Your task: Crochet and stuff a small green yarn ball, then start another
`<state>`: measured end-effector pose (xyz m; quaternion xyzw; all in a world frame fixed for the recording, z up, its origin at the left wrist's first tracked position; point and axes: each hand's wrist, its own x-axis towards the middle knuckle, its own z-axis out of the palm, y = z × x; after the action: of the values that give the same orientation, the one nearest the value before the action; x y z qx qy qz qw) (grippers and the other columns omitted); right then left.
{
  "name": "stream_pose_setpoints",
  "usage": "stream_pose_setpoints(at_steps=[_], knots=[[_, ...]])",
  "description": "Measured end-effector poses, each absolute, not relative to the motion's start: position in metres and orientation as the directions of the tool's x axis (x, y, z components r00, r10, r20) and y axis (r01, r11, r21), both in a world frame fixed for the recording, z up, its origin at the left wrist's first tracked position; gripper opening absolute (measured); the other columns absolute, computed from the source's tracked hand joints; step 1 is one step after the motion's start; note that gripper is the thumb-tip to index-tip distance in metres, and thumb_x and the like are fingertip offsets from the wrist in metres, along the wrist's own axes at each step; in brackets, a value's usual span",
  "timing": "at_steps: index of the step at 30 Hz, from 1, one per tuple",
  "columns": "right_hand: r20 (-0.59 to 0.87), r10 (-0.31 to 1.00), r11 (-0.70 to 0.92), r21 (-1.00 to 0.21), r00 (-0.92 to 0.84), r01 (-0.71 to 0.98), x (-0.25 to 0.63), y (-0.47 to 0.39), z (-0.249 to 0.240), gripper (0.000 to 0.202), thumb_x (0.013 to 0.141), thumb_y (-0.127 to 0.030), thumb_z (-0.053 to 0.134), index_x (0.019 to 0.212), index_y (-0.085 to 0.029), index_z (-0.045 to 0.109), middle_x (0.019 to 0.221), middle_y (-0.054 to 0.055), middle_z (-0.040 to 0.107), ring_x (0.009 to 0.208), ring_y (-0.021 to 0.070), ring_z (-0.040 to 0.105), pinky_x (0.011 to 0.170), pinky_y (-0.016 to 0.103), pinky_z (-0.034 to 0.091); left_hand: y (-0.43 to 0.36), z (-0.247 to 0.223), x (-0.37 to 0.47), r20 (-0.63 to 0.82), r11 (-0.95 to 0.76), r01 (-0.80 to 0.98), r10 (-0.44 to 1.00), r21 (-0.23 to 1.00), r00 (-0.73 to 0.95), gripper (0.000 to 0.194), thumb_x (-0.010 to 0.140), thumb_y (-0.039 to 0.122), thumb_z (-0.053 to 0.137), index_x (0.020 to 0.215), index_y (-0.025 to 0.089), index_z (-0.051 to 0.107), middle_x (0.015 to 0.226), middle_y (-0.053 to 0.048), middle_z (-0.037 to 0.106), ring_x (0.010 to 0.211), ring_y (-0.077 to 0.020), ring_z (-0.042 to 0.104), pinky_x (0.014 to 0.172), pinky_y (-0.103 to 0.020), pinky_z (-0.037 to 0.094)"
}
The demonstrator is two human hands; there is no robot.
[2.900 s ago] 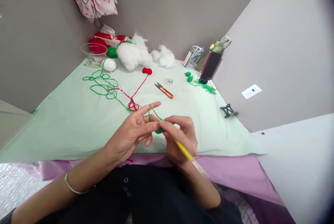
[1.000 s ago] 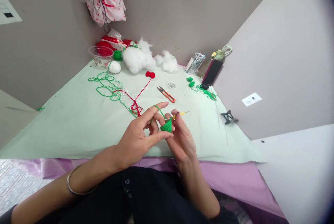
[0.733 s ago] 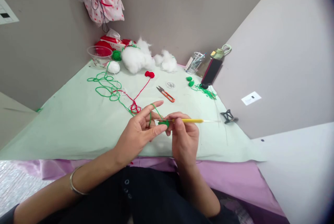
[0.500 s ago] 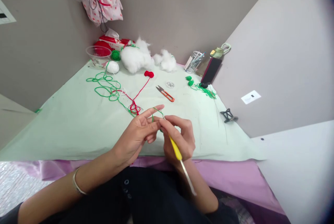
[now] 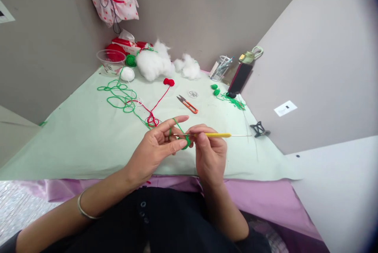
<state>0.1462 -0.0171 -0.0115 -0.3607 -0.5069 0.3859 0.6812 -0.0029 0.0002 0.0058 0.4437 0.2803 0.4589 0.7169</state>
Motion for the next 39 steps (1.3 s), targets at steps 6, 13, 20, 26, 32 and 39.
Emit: stream_pose_setpoints(at_steps=[6,13,20,26,32,39], knots=[[0.427,0.882,0.457,-0.879,0.201,-0.135,0.147,-0.018,-0.008,0.018,0.098,-0.026,0.061,0.095,-0.030,0.079,0.086,0.001,0.066,0.067,0.0124,0.055,0.064,0.031,0.043,0.001,0.007,-0.002,-0.007,0.184,-0.412,0.918,0.893,0.396,0.052,0.083,0.022,0.080,0.134,0.027,0.068,0.085,0.003,0.065,0.085,-0.0124,0.062,0.089,-0.027,0.048],[0.752,0.645,0.635,-0.624,0.132,0.455,0.139,-0.026,-0.014,0.025,0.092,-0.016,0.066,0.105,-0.033,0.079,0.102,0.006,0.073,0.091,0.0211,0.067,0.075,0.039,0.056,-0.001,0.006,0.004,-0.101,0.288,-0.505,0.926,0.814,0.365,0.057,0.080,0.023,0.083,0.134,0.022,0.066,0.085,0.001,0.069,0.082,-0.0111,0.060,0.081,-0.023,0.046],[0.516,0.758,0.576,-0.816,0.399,-0.039,0.154,-0.023,0.006,0.020,0.099,-0.028,0.058,0.089,-0.028,0.076,0.082,0.002,0.063,0.061,0.0127,0.053,0.055,0.031,0.044,0.013,0.009,-0.011,-0.201,0.415,-0.542,0.889,0.731,0.411,0.045,0.082,0.020,0.080,0.126,0.021,0.072,0.083,0.001,0.064,0.072,-0.0085,0.054,0.068,-0.020,0.043],[0.531,0.806,0.562,-0.826,0.262,-0.053,0.146,-0.022,0.002,0.018,0.098,-0.026,0.061,0.093,-0.027,0.077,0.081,0.003,0.064,0.067,0.0149,0.057,0.061,0.034,0.046,0.005,0.012,-0.008,-0.080,0.231,-0.416,0.934,0.879,0.349,0.029,0.078,0.029,0.085,0.105,0.021,0.076,0.082,0.001,0.063,0.077,-0.0111,0.054,0.069,-0.023,0.039],[0.570,0.776,0.588,-0.809,0.271,0.018,0.147,-0.023,-0.001,0.018,0.098,-0.025,0.060,0.094,-0.029,0.077,0.081,0.002,0.065,0.068,0.0157,0.057,0.061,0.034,0.045,0.003,0.009,-0.006,-0.032,0.171,-0.396,0.942,0.902,0.334,0.018,0.080,0.030,0.084,0.087,0.021,0.070,0.076,0.002,0.063,0.076,-0.0117,0.054,0.071,-0.024,0.039],[0.548,0.790,0.556,-0.829,0.275,0.054,0.147,-0.023,0.000,0.016,0.098,-0.028,0.061,0.091,-0.028,0.075,0.080,0.002,0.065,0.068,0.0166,0.058,0.062,0.036,0.047,0.003,0.009,-0.007,-0.042,0.171,-0.373,0.943,0.912,0.330,0.019,0.079,0.031,0.084,0.085,0.020,0.070,0.077,0.001,0.063,0.076,-0.0129,0.054,0.071,-0.025,0.040]])
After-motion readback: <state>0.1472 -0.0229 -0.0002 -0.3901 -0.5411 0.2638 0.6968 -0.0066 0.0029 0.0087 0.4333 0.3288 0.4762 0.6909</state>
